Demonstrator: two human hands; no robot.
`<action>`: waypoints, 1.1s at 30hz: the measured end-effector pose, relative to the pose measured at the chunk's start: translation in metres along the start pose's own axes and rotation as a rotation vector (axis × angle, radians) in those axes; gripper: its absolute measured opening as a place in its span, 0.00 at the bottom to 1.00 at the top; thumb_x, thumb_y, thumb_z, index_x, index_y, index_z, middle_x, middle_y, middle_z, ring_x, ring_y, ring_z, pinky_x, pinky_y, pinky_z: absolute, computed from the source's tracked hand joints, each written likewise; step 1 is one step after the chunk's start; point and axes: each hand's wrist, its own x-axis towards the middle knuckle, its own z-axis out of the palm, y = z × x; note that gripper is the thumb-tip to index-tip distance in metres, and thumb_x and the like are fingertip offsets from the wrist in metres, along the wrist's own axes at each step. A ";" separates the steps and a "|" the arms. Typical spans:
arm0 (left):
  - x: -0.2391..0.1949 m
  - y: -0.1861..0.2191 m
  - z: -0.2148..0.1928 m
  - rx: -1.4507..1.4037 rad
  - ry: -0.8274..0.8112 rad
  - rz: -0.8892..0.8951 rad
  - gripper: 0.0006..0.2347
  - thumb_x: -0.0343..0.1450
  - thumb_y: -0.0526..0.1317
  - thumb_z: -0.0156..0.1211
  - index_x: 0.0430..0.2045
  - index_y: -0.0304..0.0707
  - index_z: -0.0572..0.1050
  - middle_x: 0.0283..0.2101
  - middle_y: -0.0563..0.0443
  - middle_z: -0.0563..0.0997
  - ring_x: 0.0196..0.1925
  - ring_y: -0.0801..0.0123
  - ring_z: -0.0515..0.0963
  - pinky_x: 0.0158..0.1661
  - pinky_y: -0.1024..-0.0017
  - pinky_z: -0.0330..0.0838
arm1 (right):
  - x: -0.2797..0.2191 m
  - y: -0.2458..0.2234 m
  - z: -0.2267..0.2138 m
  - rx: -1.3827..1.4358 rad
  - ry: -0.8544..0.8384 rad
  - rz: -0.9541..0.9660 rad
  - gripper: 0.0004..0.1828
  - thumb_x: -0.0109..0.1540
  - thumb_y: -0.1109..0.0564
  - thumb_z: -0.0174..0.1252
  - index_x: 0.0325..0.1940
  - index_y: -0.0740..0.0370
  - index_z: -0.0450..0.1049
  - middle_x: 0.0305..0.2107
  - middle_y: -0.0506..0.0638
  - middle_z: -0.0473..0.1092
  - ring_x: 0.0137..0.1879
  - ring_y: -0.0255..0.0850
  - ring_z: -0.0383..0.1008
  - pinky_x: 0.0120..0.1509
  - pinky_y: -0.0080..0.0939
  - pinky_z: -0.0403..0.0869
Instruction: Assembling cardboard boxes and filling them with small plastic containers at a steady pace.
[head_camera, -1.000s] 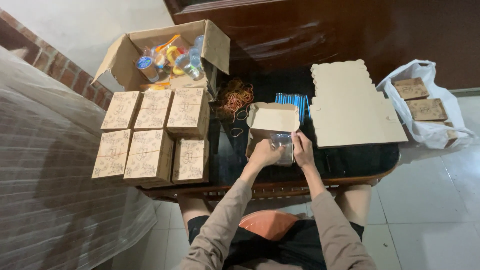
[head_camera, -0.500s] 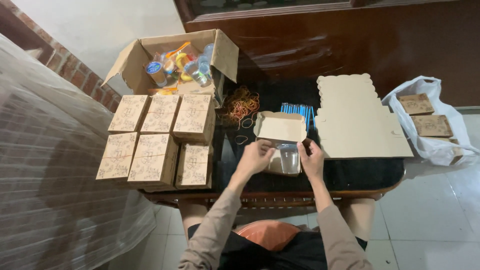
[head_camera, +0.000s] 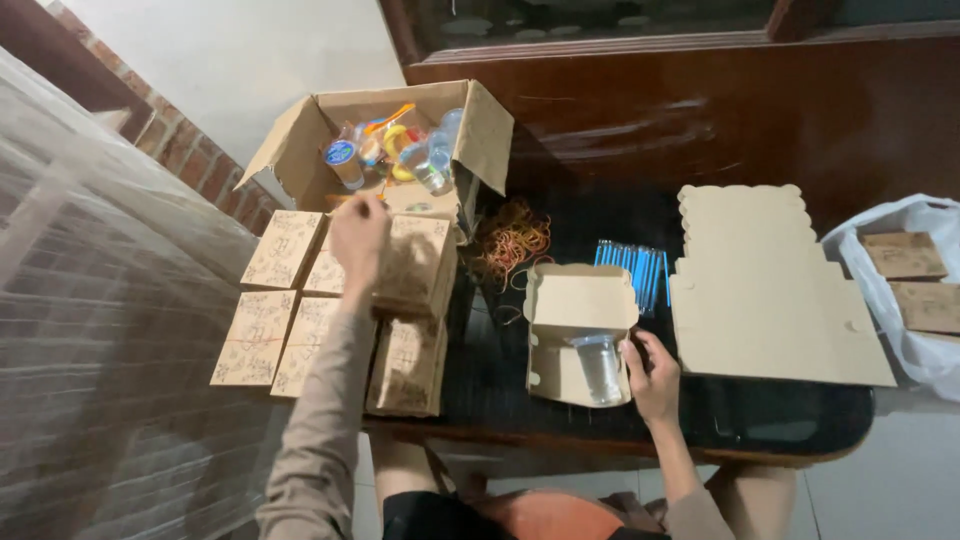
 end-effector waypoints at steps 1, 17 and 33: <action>0.024 -0.021 0.009 -0.002 -0.001 0.000 0.18 0.74 0.48 0.46 0.29 0.35 0.82 0.32 0.34 0.83 0.41 0.37 0.82 0.44 0.46 0.74 | 0.000 -0.002 0.000 -0.001 0.002 0.000 0.18 0.66 0.47 0.61 0.54 0.60 0.78 0.45 0.60 0.78 0.55 0.51 0.77 0.63 0.53 0.72; 0.146 -0.058 0.114 0.516 -1.004 -0.157 0.31 0.66 0.57 0.66 0.62 0.44 0.69 0.66 0.46 0.72 0.66 0.54 0.72 0.66 0.59 0.63 | 0.021 0.029 0.003 -0.138 -0.047 -0.222 0.21 0.63 0.41 0.50 0.36 0.60 0.77 0.26 0.49 0.76 0.29 0.37 0.70 0.31 0.35 0.66; 0.144 -0.085 0.138 0.071 -0.556 0.112 0.14 0.59 0.31 0.73 0.31 0.41 0.71 0.46 0.44 0.81 0.46 0.57 0.78 0.40 0.62 0.71 | 0.022 0.032 0.003 -0.147 -0.055 -0.248 0.20 0.63 0.42 0.49 0.34 0.60 0.75 0.25 0.50 0.75 0.29 0.38 0.71 0.31 0.35 0.67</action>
